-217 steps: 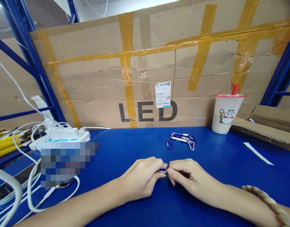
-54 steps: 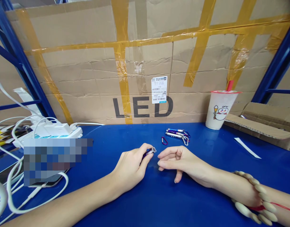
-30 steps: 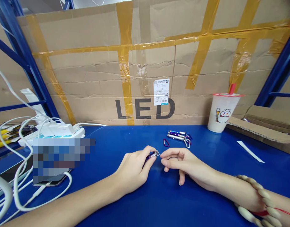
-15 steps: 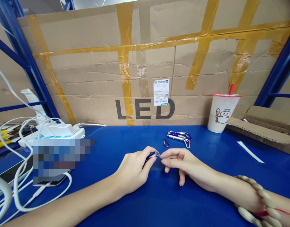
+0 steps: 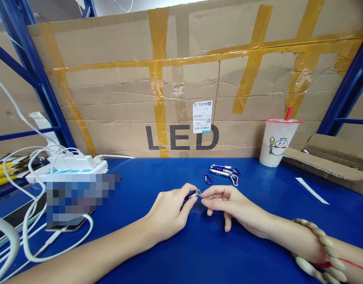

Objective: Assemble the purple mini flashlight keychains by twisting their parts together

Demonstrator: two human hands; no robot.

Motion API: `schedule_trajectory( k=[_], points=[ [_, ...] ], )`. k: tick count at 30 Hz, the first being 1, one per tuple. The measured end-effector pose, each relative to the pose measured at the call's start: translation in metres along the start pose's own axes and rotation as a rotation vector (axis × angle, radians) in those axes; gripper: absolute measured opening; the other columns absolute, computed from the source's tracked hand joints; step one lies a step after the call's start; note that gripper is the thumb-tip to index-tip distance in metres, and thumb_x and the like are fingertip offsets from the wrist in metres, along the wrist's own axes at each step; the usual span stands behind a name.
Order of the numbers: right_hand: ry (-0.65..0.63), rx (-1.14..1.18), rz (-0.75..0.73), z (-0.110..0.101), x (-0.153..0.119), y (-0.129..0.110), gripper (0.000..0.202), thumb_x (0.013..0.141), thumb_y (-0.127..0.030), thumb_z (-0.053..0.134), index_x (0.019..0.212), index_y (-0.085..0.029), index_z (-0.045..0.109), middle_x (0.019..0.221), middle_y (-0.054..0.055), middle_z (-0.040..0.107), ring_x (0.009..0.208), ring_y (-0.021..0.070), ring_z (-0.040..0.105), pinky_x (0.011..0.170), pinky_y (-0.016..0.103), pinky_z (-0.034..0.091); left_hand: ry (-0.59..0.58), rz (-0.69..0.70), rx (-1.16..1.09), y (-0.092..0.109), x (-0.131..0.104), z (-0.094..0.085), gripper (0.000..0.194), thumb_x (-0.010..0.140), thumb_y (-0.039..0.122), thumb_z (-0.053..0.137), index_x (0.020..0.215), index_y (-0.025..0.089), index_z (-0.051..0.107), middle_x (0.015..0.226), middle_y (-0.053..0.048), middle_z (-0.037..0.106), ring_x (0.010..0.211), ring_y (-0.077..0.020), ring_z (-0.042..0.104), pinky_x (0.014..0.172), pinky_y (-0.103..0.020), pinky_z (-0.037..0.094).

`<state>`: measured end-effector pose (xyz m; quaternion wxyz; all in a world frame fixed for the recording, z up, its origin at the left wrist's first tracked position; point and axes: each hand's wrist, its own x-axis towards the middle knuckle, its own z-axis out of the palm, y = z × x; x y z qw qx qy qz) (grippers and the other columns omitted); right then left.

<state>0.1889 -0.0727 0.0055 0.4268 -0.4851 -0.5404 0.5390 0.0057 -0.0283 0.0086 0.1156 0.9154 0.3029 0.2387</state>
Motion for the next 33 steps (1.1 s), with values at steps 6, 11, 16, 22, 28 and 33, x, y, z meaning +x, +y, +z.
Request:
schedule_trajectory(
  k=[6, 11, 16, 22, 28, 33],
  points=[
    [-0.013, 0.007, 0.039, 0.0022, -0.0023, -0.0064, 0.039, 0.061, -0.037, 0.073, 0.090, -0.014, 0.062, 0.064, 0.001, 0.056, 0.061, 0.0120, 0.055, 0.033, 0.014, 0.044, 0.004, 0.003, -0.018, -0.0011, -0.0003, 0.0009, 0.018, 0.091, 0.031, 0.033, 0.102, 0.025, 0.046, 0.091, 0.004, 0.063, 0.080, -0.0137, 0.060, 0.066, -0.023, 0.041],
    [-0.032, 0.008, 0.042, 0.0024, -0.0033, -0.0082, 0.039, 0.061, -0.036, 0.073, 0.089, -0.012, 0.062, 0.060, -0.001, 0.054, 0.056, 0.0089, 0.051, 0.032, 0.013, 0.043, 0.001, -0.003, -0.020, -0.0015, 0.0004, 0.0024, 0.017, 0.091, 0.032, 0.033, 0.101, 0.026, 0.046, 0.091, 0.006, 0.063, 0.081, -0.0131, 0.060, 0.067, -0.023, 0.040],
    [-0.038, -0.005, 0.036, 0.0028, -0.0043, -0.0091, 0.036, 0.064, -0.037, 0.071, 0.089, -0.012, 0.062, 0.062, 0.000, 0.053, 0.055, 0.0078, 0.050, 0.033, 0.012, 0.044, -0.005, 0.000, -0.021, -0.0013, 0.0013, 0.0021, 0.017, 0.091, 0.032, 0.033, 0.102, 0.026, 0.046, 0.092, 0.005, 0.063, 0.081, -0.0135, 0.060, 0.068, -0.023, 0.040],
    [-0.008, 0.006, 0.044, 0.0029, -0.0039, -0.0077, 0.036, 0.065, -0.034, 0.071, 0.092, -0.012, 0.061, 0.061, -0.002, 0.053, 0.050, 0.0062, 0.048, 0.032, 0.012, 0.044, -0.006, -0.001, -0.021, -0.0014, 0.0002, 0.0016, 0.017, 0.091, 0.031, 0.033, 0.101, 0.026, 0.046, 0.092, 0.006, 0.063, 0.081, -0.0132, 0.060, 0.067, -0.022, 0.039],
    [-0.011, 0.014, 0.032, 0.0020, -0.0038, -0.0045, 0.038, 0.062, -0.033, 0.073, 0.091, -0.012, 0.061, 0.074, 0.002, 0.058, 0.054, 0.0061, 0.050, 0.032, 0.012, 0.044, -0.004, 0.003, -0.022, -0.0026, 0.0001, 0.0027, 0.016, 0.091, 0.031, 0.034, 0.101, 0.027, 0.045, 0.092, 0.007, 0.063, 0.081, -0.0128, 0.060, 0.067, -0.022, 0.039],
    [0.014, 0.003, 0.003, 0.0006, -0.0014, -0.0004, 0.040, 0.063, -0.036, 0.072, 0.093, -0.013, 0.062, 0.065, -0.001, 0.053, 0.051, 0.0060, 0.047, 0.031, 0.012, 0.044, -0.004, 0.010, -0.026, -0.0031, 0.0013, 0.0031, 0.017, 0.091, 0.032, 0.033, 0.102, 0.027, 0.045, 0.092, 0.006, 0.063, 0.080, -0.0130, 0.060, 0.067, -0.022, 0.039]
  ],
)
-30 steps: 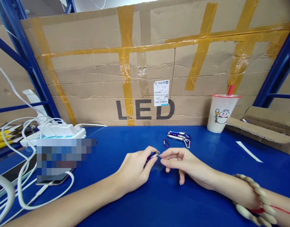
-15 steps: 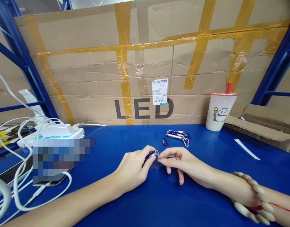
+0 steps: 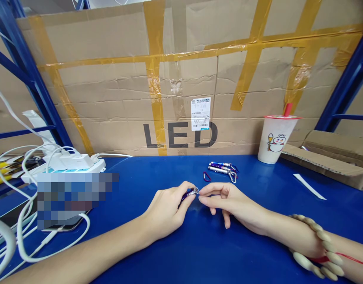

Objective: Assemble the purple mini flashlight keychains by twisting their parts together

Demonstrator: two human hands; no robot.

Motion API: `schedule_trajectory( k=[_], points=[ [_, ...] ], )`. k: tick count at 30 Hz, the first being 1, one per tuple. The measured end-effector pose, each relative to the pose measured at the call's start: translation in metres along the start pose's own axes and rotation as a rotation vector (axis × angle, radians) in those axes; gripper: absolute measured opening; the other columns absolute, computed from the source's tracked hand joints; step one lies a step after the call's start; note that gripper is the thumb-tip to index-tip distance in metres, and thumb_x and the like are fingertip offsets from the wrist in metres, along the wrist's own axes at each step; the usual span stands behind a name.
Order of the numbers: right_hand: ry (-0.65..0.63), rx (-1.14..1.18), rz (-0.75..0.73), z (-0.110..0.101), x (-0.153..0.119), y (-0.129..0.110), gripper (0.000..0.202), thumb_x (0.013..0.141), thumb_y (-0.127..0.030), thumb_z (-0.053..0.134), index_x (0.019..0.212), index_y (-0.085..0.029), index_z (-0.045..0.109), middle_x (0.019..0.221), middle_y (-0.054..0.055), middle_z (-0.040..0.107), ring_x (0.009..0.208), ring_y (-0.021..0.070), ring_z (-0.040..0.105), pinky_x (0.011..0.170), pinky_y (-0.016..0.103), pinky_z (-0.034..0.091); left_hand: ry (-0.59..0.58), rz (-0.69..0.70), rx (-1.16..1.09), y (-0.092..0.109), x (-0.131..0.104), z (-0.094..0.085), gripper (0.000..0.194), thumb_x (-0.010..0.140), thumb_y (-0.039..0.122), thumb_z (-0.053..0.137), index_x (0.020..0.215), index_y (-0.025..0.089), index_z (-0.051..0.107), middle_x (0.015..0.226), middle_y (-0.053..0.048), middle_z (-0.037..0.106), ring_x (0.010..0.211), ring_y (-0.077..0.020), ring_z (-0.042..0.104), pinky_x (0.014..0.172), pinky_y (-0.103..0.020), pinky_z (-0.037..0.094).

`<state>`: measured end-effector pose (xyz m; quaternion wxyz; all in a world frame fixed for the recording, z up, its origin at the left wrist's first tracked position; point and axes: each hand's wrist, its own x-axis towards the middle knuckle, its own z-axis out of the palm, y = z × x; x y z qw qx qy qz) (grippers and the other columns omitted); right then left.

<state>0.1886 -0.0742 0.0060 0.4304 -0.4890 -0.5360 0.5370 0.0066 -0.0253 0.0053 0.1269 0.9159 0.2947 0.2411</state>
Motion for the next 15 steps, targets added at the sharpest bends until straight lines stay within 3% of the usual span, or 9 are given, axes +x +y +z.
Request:
schedule_trajectory(
  k=[15],
  points=[
    [-0.020, 0.014, 0.000, -0.0010, 0.0012, 0.0004, 0.034, 0.064, -0.031, 0.072, 0.090, -0.013, 0.061, 0.061, -0.002, 0.052, 0.048, 0.0052, 0.045, 0.032, 0.013, 0.044, 0.004, 0.014, 0.021, 0.0004, -0.0016, 0.0001, 0.017, 0.090, 0.034, 0.035, 0.101, 0.026, 0.046, 0.088, 0.006, 0.063, 0.077, -0.0133, 0.060, 0.064, -0.023, 0.039]
  ],
)
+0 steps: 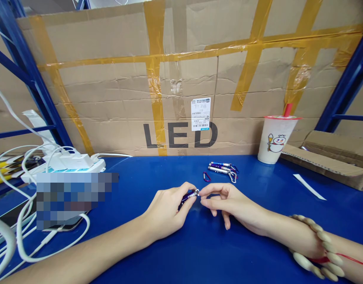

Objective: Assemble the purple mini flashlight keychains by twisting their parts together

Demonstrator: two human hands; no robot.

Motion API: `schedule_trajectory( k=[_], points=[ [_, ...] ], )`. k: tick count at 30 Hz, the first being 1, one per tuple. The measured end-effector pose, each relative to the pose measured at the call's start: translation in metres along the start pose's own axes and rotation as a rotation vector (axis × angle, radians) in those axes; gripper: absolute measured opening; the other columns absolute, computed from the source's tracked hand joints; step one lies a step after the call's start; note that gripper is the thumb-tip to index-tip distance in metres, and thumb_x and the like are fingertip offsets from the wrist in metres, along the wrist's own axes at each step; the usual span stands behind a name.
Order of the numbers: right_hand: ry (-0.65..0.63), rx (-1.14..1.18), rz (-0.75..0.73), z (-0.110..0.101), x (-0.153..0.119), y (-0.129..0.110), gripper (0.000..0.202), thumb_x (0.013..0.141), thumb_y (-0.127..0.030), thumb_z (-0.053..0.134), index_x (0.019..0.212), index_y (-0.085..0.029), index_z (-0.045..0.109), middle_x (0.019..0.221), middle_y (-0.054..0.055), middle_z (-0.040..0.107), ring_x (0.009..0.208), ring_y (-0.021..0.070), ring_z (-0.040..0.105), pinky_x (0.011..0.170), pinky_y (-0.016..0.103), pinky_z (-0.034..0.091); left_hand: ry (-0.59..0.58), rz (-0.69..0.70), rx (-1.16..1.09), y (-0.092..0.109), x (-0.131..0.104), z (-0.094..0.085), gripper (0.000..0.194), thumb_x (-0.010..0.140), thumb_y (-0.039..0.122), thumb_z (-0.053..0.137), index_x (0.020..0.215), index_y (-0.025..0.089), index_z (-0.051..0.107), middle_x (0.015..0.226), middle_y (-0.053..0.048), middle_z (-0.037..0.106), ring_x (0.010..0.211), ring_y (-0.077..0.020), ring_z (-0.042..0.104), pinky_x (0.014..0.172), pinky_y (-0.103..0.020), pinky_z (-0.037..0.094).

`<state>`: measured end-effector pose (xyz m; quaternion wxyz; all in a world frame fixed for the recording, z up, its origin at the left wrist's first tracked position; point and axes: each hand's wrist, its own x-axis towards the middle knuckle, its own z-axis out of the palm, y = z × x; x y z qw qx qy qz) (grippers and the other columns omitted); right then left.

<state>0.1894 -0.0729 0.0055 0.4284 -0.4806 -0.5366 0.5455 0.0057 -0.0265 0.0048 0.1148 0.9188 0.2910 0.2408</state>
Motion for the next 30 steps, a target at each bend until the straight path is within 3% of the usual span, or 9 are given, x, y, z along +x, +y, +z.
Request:
schedule_trajectory(
  k=[8, 18, 30],
  points=[
    [-0.018, 0.020, -0.019, -0.0005, -0.0001, 0.0006, 0.032, 0.063, -0.028, 0.071, 0.090, -0.013, 0.062, 0.078, 0.002, 0.057, 0.054, 0.0058, 0.049, 0.032, 0.012, 0.044, 0.002, 0.011, 0.006, -0.0002, 0.0005, 0.0000, 0.017, 0.090, 0.033, 0.035, 0.101, 0.026, 0.046, 0.090, 0.005, 0.063, 0.078, -0.0136, 0.060, 0.065, -0.023, 0.039],
    [0.009, -0.013, 0.006, 0.0012, -0.0008, -0.0021, 0.038, 0.063, -0.036, 0.071, 0.091, -0.013, 0.062, 0.059, -0.003, 0.050, 0.047, 0.0049, 0.044, 0.031, 0.013, 0.043, -0.004, 0.012, -0.014, 0.0006, -0.0009, -0.0006, 0.019, 0.091, 0.034, 0.033, 0.102, 0.026, 0.047, 0.088, 0.005, 0.063, 0.076, -0.0124, 0.060, 0.064, -0.022, 0.039],
    [0.036, -0.033, -0.056, 0.0023, -0.0003, 0.0005, 0.041, 0.066, -0.044, 0.068, 0.092, -0.015, 0.059, 0.053, -0.004, 0.049, 0.043, 0.0059, 0.046, 0.029, 0.013, 0.043, -0.015, 0.010, -0.013, 0.0050, 0.0024, -0.0037, 0.020, 0.092, 0.030, 0.030, 0.102, 0.024, 0.047, 0.089, 0.003, 0.062, 0.075, -0.0123, 0.058, 0.062, -0.021, 0.038]
  ],
)
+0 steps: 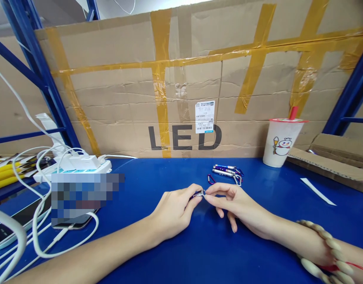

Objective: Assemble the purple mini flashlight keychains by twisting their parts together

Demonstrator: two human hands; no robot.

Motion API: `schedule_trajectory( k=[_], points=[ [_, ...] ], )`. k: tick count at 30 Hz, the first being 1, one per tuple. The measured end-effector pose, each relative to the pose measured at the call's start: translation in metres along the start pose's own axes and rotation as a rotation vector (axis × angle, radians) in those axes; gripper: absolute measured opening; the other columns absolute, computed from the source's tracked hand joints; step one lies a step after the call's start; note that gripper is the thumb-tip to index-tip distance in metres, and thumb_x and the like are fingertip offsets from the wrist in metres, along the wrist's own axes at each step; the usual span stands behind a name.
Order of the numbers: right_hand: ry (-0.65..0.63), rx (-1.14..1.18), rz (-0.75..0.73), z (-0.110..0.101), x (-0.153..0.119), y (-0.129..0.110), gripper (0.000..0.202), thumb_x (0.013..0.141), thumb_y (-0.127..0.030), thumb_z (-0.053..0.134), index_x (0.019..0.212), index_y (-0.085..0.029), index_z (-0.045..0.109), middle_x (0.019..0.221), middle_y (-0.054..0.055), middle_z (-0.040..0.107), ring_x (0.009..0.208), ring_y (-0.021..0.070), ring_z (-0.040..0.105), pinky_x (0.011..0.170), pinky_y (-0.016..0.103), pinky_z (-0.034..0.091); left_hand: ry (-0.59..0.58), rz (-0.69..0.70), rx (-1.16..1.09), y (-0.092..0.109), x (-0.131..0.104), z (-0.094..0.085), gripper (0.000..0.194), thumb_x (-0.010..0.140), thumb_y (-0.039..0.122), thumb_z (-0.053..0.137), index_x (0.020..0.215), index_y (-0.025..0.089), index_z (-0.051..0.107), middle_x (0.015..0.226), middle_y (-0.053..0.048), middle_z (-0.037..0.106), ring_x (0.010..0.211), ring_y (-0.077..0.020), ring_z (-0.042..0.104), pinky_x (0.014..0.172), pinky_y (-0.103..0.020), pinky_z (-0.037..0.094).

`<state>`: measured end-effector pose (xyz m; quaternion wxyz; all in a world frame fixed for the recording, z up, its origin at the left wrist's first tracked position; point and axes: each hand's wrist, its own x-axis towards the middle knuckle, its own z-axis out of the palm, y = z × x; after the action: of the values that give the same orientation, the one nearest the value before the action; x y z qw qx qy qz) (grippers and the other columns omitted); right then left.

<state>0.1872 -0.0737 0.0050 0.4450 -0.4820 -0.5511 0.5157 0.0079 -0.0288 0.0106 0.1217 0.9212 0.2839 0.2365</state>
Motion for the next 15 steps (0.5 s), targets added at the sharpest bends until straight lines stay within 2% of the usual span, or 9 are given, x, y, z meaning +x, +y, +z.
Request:
schedule_trajectory(
  k=[3, 6, 9, 15],
  points=[
    [0.008, -0.072, -0.043, 0.0002, -0.0001, 0.0026, 0.045, 0.067, -0.047, 0.066, 0.097, -0.014, 0.058, 0.048, -0.005, 0.050, 0.036, 0.0065, 0.046, 0.028, 0.015, 0.044, 0.004, 0.012, -0.003, -0.0008, -0.0004, 0.0005, 0.021, 0.093, 0.028, 0.029, 0.102, 0.025, 0.048, 0.088, 0.003, 0.062, 0.073, -0.0113, 0.058, 0.062, -0.020, 0.037],
    [0.078, -0.143, -0.073, 0.0012, -0.0010, 0.0019, 0.047, 0.068, -0.048, 0.065, 0.098, -0.012, 0.059, 0.044, -0.005, 0.050, 0.030, 0.0062, 0.044, 0.028, 0.016, 0.042, 0.002, 0.021, -0.008, -0.0016, -0.0013, 0.0006, 0.023, 0.093, 0.028, 0.028, 0.103, 0.025, 0.048, 0.087, 0.004, 0.062, 0.072, -0.0107, 0.057, 0.061, -0.020, 0.037],
    [0.135, -0.184, -0.093, 0.0021, -0.0019, -0.0002, 0.050, 0.066, -0.049, 0.065, 0.100, -0.012, 0.062, 0.043, -0.004, 0.050, 0.029, 0.0069, 0.045, 0.028, 0.016, 0.042, 0.002, 0.027, -0.009, -0.0021, -0.0020, 0.0005, 0.023, 0.093, 0.028, 0.028, 0.103, 0.025, 0.049, 0.088, 0.004, 0.061, 0.072, -0.0107, 0.057, 0.061, -0.020, 0.036],
    [0.147, -0.222, -0.089, 0.0003, -0.0013, 0.0013, 0.049, 0.065, -0.049, 0.066, 0.098, -0.013, 0.064, 0.042, -0.004, 0.051, 0.029, 0.0067, 0.045, 0.028, 0.016, 0.042, -0.026, 0.042, -0.040, -0.0018, -0.0024, -0.0009, 0.023, 0.093, 0.028, 0.028, 0.102, 0.025, 0.049, 0.091, 0.004, 0.061, 0.075, -0.0106, 0.057, 0.063, -0.020, 0.037]
  ],
)
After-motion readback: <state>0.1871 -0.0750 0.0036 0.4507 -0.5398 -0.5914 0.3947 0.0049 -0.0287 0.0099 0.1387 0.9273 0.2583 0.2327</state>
